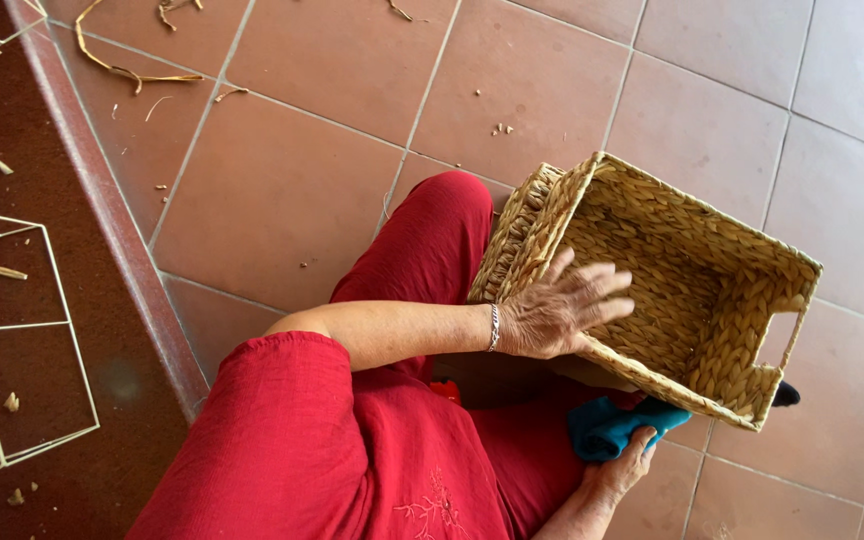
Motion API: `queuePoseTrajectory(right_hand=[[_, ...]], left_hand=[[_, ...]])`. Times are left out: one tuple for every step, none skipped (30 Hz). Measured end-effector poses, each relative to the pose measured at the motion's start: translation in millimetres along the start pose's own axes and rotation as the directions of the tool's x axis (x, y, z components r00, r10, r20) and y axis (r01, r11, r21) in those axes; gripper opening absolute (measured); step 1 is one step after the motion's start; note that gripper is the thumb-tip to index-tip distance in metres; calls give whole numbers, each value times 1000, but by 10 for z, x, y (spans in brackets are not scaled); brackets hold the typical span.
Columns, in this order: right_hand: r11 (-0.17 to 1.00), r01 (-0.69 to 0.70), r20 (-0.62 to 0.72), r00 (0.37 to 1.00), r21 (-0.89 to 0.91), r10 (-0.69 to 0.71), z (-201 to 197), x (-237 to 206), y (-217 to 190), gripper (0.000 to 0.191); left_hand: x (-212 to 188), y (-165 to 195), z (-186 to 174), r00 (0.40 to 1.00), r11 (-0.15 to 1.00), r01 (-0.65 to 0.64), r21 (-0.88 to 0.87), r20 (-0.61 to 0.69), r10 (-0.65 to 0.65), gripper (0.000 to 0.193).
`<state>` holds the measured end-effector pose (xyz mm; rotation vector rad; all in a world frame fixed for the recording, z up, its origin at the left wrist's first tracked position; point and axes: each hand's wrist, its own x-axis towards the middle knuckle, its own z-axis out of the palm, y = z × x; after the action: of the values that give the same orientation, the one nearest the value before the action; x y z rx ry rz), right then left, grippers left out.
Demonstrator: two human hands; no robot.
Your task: The person sits on a tiled floor and wipes a rectangular woven basket with a blue cloth. They rotate the basket to clean the interior, exterior, and bottom surfaces, then set it aside and repeat the process on a second basket.
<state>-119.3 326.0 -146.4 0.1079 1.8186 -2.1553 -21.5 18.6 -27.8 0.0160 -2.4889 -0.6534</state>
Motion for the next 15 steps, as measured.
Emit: queuePoseTrajectory(right_hand=[[1000,1,8,1000,1,-1,-1,-2,2,66],[1000,-9,-7,1000,-10,9,-1,-5,-1,66],[1000,-19,-23,1000,-20,18,0,-6,0,66],[999,-29,-37,999,-31,28,3,-7,-2,66],[998,-30,-52,998,-50,28,6,-7,-2,66],[997,-31,-68,997,-68,26,10,-6,-2,65],[996,-32,-86,996,-84,24,13,-5,-4,65],[997,-34,-79,996,-75,29,17,-3,-3,64],[997,-37,-73,997,-68,32,19,-3,-5,64],[997,-40,-70,997,-60,35,21,-1,-6,64],[997,-41,-75,997,-63,37,18,0,-7,64],[997,-44,-81,996,-68,38,17,1,-7,64],[996,-46,-89,995,-73,40,15,1,-12,64],[996,-44,-91,995,-80,37,3,1,-15,64],[995,-43,-92,995,-88,35,-7,1,-12,64]], left_hand=[[-5,-41,-47,997,997,74,36,-31,-73,90],[0,-104,-80,988,987,146,68,-64,-142,99],[8,-195,-100,958,960,280,10,-66,-278,106],[22,-313,-111,910,911,409,-48,-61,-411,113],[29,-428,-107,843,842,528,-107,-49,-535,121],[28,-547,-101,759,724,646,-242,100,-644,125],[33,-655,-86,657,566,748,-347,263,-707,129],[33,-726,-58,543,377,829,-414,431,-721,134],[38,-763,-20,485,304,864,-400,504,-715,135],[53,-776,20,425,232,895,-380,576,-698,137],[69,-776,51,365,161,921,-354,645,-671,138],[93,-768,74,354,182,930,-319,648,-674,135],[123,-750,90,343,203,937,-283,651,-677,132],[148,-733,93,331,222,943,-246,655,-680,129],[170,-718,87,315,176,947,-267,678,-664,127]])
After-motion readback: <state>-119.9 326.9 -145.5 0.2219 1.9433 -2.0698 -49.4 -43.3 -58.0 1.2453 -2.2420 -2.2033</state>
